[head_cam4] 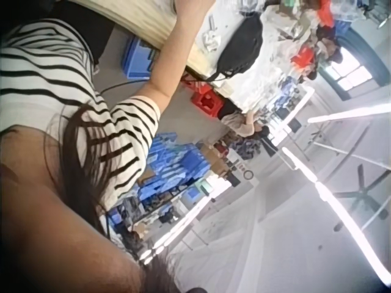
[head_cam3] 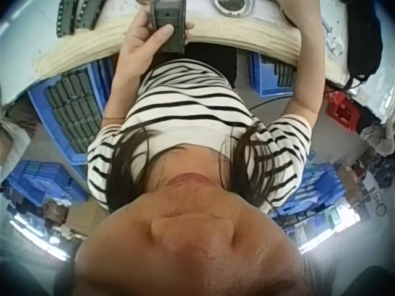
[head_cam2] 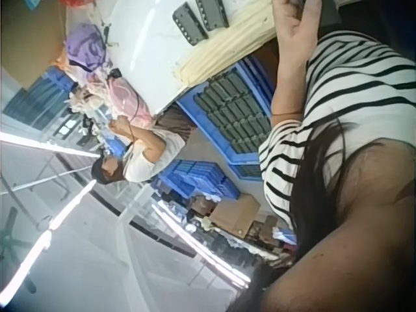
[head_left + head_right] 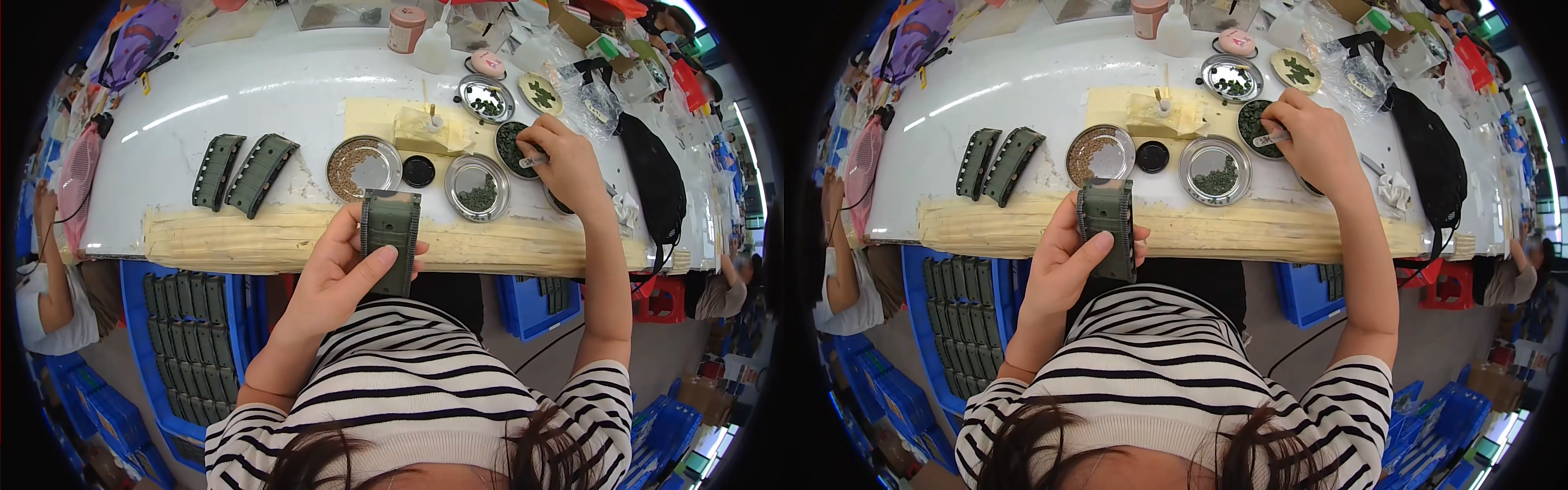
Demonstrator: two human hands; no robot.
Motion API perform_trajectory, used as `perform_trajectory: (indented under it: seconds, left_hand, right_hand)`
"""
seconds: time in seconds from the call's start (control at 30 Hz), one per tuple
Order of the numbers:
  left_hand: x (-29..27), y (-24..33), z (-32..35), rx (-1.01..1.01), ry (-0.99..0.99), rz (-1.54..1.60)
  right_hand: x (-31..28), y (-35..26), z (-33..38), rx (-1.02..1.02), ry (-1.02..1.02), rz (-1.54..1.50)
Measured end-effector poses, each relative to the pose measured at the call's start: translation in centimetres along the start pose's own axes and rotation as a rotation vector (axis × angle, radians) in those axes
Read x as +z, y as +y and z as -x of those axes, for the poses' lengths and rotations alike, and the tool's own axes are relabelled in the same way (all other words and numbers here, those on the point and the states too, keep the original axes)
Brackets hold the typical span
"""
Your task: Assembling components of miniature model tanks by applying adhesive to wheels and treads.
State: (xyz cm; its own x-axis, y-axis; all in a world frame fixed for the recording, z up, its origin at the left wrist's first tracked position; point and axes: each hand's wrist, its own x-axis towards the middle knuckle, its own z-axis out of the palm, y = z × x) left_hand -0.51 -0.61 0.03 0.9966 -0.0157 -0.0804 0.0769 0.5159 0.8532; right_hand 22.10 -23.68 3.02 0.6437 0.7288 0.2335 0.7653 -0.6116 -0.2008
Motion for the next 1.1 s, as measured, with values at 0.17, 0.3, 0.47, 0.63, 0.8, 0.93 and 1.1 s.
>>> perform_trajectory:
  seconds: [0.17, 0.3, 0.47, 0.63, 0.8, 0.93, 1.1]
  left_hand:
    - [0.6, -0.2, 0.1, 0.098, 0.052, -0.135]
    - [0.9, -0.7, 0.2, 0.164, 0.088, -0.234]
    - [1.1, -1.2, 0.3, 0.165, 0.072, -0.261]
    - [1.1, -1.2, 0.7, 0.189, 0.041, -0.293]
    - [1.2, -1.7, 0.6, 0.280, 0.083, -0.361]
    - [0.7, -2.3, 0.6, 0.367, 0.116, -0.521]
    - [0.9, -2.3, 0.7, 0.350, 0.151, -0.563]
  right_hand:
    - [0.1, -0.1, 0.3, -0.043, 0.149, 0.032]
    - [-1.6, -5.5, 1.2, -0.080, 0.349, -0.206]
    - [-0.3, -11.7, 2.5, -0.323, 0.462, -0.304]
    - [0.2, -11.8, 1.9, -0.424, 0.463, -0.294]
    - [0.4, -12.2, 2.1, -0.417, 0.396, -0.250]
    - [0.7, -12.1, 2.1, -0.435, 0.387, -0.209]
    - [0.9, -12.0, 2.6, -0.451, 0.352, -0.183]
